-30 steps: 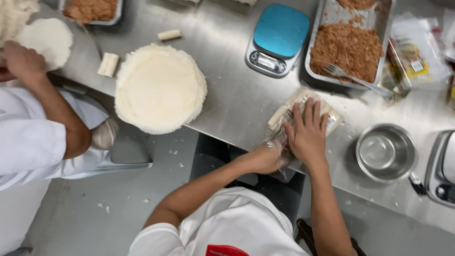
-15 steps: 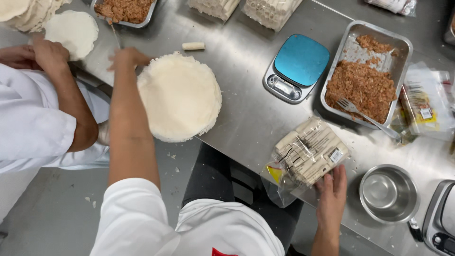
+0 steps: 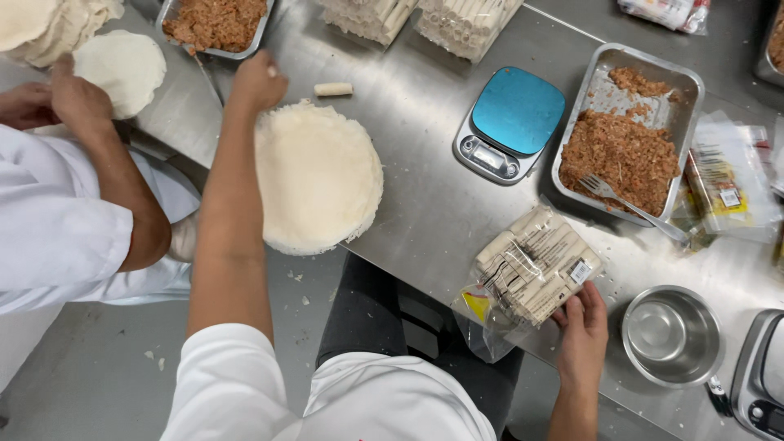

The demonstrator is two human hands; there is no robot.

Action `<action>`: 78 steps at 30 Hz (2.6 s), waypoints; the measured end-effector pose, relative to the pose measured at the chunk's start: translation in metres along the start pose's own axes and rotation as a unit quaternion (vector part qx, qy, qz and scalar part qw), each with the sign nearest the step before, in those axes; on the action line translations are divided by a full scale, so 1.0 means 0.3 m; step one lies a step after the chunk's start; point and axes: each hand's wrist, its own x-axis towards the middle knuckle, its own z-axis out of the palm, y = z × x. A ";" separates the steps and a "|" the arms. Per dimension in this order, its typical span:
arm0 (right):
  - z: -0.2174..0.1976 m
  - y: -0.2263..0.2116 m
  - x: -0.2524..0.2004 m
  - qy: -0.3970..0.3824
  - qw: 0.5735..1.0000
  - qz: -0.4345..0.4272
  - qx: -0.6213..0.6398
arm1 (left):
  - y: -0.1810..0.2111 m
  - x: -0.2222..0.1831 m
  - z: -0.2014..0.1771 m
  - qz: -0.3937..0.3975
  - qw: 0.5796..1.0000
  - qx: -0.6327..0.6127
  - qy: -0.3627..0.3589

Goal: The person peels a thin wrapper from a stack, places meat filling onto it using a fork, and rolls the wrapper into a cylinder. They place the rolls into a plastic bag, weigh the bag on a digital scale, and write a date or code on the bag with a marker.

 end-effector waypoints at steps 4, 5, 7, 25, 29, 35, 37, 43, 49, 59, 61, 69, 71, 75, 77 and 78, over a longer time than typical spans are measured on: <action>0.055 -0.103 -0.054 0.046 0.989 -0.022 -0.140 | 0.221 0.082 0.102 0.127 0.984 0.112 -0.059; 0.065 -0.131 -0.069 0.063 0.973 -0.060 -0.214 | 0.272 0.105 0.151 0.125 0.965 0.201 -0.115; 0.044 -0.134 -0.076 0.074 0.966 -0.094 -0.228 | 0.362 0.126 0.226 0.140 0.952 0.253 -0.096; 0.184 -0.100 -0.110 -0.006 0.991 -0.129 0.043 | 0.885 -1.210 0.542 0.133 0.711 -0.567 -0.393; 0.190 -0.062 -0.102 0.011 0.991 -0.125 0.046 | 0.859 -1.188 0.668 0.119 0.724 -0.597 -0.325; 0.207 -0.081 -0.129 0.043 0.989 -0.120 0.072 | 0.864 -1.210 0.727 0.127 0.702 -0.640 -0.285; 0.195 -0.023 -0.104 0.036 0.986 -0.111 0.119 | 0.872 -1.215 0.715 0.135 0.699 -0.642 -0.285; 0.171 -0.038 -0.124 0.017 0.988 -0.143 0.055 | 0.887 -1.235 0.668 0.188 0.723 -0.603 -0.280; 0.168 -0.012 -0.128 0.014 0.988 -0.143 0.061 | 0.903 -1.254 0.621 0.269 0.777 -0.518 -0.236; 0.178 -0.050 -0.109 0.047 0.980 -0.158 0.108 | 0.882 -1.238 0.643 0.257 0.766 -0.508 -0.298; 0.183 -0.061 -0.115 0.053 0.979 -0.150 0.124 | 0.899 -1.232 0.611 0.224 0.755 -0.547 -0.285; 0.188 0.006 -0.098 0.062 0.976 -0.129 0.165 | 0.945 -1.301 0.701 0.103 0.674 -0.688 -0.249; 0.189 0.018 -0.096 0.067 0.977 -0.125 0.160 | 0.938 -1.296 0.747 0.166 0.720 -0.655 -0.160; 0.189 -0.021 -0.097 0.071 0.973 -0.116 0.186 | 0.995 -1.314 0.644 0.199 0.763 -0.591 -0.170; 0.157 -0.063 -0.085 0.078 0.969 -0.100 0.214 | 1.042 -1.293 0.525 0.234 0.826 -0.435 -0.271; 0.105 -0.060 -0.066 0.080 0.969 -0.098 0.214 | 1.072 -1.199 0.581 0.233 0.826 -0.434 -0.273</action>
